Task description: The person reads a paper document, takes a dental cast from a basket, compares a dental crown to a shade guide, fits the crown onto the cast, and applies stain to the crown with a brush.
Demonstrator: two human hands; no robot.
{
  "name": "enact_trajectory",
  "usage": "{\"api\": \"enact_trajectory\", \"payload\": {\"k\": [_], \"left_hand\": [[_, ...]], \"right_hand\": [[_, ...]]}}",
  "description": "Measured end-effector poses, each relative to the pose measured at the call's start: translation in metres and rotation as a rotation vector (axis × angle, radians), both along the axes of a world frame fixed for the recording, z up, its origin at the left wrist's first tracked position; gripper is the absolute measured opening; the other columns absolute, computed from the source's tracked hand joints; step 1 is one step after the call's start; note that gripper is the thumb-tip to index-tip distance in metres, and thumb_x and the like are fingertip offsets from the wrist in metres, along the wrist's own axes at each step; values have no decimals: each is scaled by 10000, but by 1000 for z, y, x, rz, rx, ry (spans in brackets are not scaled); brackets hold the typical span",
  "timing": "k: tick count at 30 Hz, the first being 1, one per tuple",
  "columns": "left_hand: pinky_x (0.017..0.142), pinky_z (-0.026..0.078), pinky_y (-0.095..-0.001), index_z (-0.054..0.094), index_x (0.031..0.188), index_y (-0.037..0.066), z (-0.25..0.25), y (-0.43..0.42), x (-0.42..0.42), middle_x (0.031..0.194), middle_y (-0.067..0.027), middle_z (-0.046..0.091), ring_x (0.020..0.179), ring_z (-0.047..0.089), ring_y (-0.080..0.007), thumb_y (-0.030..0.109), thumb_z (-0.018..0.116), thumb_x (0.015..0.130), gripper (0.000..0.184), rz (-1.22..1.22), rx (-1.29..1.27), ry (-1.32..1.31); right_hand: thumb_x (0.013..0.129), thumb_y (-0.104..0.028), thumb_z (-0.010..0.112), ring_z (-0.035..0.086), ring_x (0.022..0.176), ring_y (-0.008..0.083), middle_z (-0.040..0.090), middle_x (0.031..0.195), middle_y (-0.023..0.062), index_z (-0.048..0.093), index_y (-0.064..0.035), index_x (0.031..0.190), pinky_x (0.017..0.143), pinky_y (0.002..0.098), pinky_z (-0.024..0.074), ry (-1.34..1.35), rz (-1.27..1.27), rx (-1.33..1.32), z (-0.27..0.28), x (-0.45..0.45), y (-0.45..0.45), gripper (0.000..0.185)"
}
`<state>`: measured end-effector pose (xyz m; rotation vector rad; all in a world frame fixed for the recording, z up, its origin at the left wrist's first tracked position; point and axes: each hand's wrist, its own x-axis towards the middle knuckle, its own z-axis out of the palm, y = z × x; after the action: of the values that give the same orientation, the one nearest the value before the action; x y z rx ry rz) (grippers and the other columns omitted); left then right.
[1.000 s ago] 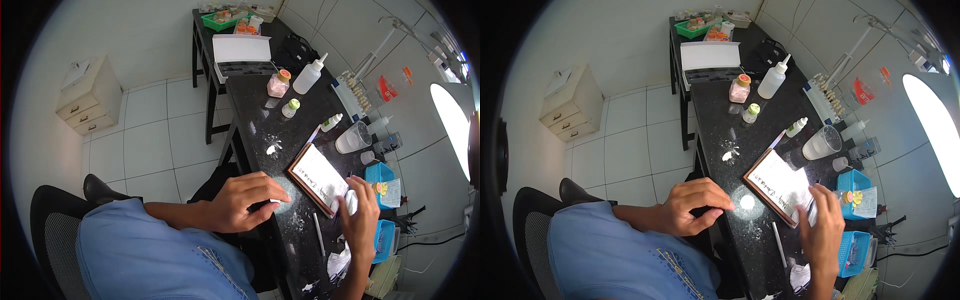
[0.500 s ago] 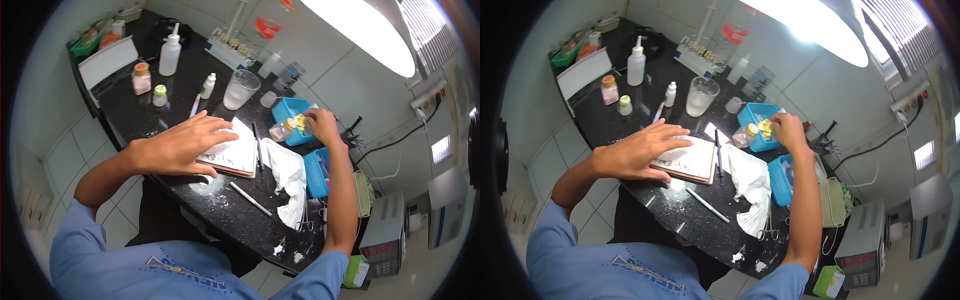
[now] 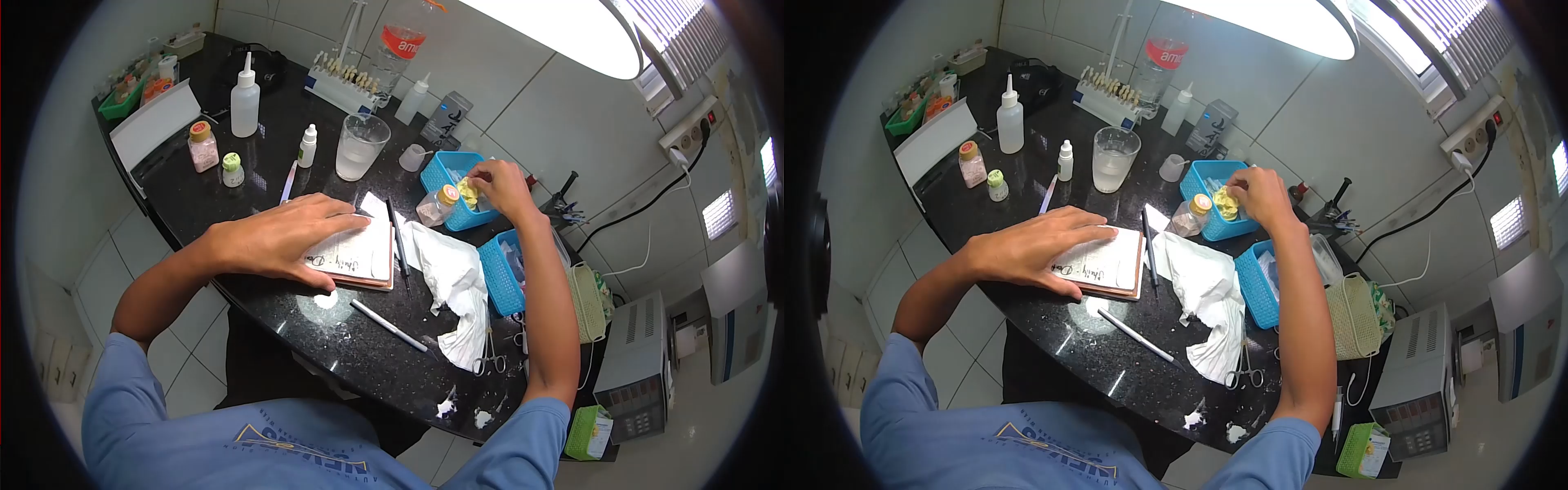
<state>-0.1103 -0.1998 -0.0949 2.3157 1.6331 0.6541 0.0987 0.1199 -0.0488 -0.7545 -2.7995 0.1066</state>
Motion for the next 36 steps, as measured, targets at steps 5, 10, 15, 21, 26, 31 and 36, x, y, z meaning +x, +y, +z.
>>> {"api": "enact_trajectory", "payload": {"k": [5, 10, 15, 21, 26, 31, 36], "left_hand": [[1107, 356, -447, 407, 1425, 35, 10, 2, 3, 1386, -218, 427, 1293, 424, -364, 363, 821, 706, 892, 12, -70, -12], [1107, 356, -446, 411, 1422, 34, 14, 5, 4, 1384, -209, 425, 1294, 422, -360, 359, 819, 708, 884, 1, -43, -44], [1093, 367, -454, 413, 1406, 7, 20, 6, 0, 1384, -220, 419, 1302, 406, -365, 362, 790, 749, 836, -17, 31, -39], [1065, 391, -446, 424, 1390, -8, 25, 12, -7, 1338, -228, 446, 1271, 430, -364, 397, 779, 760, 829, 23, 191, 10], [1049, 394, -443, 453, 1351, -13, 35, 23, -3, 1308, -221, 472, 1242, 452, -356, 415, 785, 747, 811, 35, 262, -7], [1044, 393, -444, 472, 1319, -21, 46, 43, 10, 1278, -219, 488, 1223, 463, -354, 412, 782, 749, 780, 61, 284, -28], [1006, 413, -442, 489, 1297, -58, 59, 77, 25, 1177, -241, 550, 1151, 493, -363, 418, 778, 740, 788, 82, 262, -25]], "right_hand": [[780, -127, 722, 685, 774, 284, 714, 839, 154, 738, -31, 914, 738, 367, 528, 16, -17, -56, -1, 3, 11, 166], [764, -115, 729, 683, 747, 261, 711, 818, 148, 735, -25, 906, 712, 354, 521, 19, -5, -115, -5, 6, 19, 168], [767, -146, 737, 638, 663, 219, 675, 720, 136, 730, -10, 878, 647, 347, 489, 54, -32, -157, -9, 10, 27, 176], [789, -68, 709, 588, 575, 114, 647, 629, 70, 706, 44, 805, 562, 291, 467, 53, -101, -258, -1, 6, 15, 114], [795, -74, 701, 596, 571, 115, 641, 627, 63, 709, 44, 845, 558, 276, 467, 71, -76, -275, -4, 6, 18, 128], [795, -85, 712, 598, 560, 118, 633, 621, 63, 702, 40, 828, 547, 274, 462, 56, -119, -304, -3, 2, 15, 129], [805, -83, 696, 624, 574, 123, 653, 640, 66, 708, 26, 816, 556, 278, 481, 48, -165, -280, 2, 4, 14, 111]]}}
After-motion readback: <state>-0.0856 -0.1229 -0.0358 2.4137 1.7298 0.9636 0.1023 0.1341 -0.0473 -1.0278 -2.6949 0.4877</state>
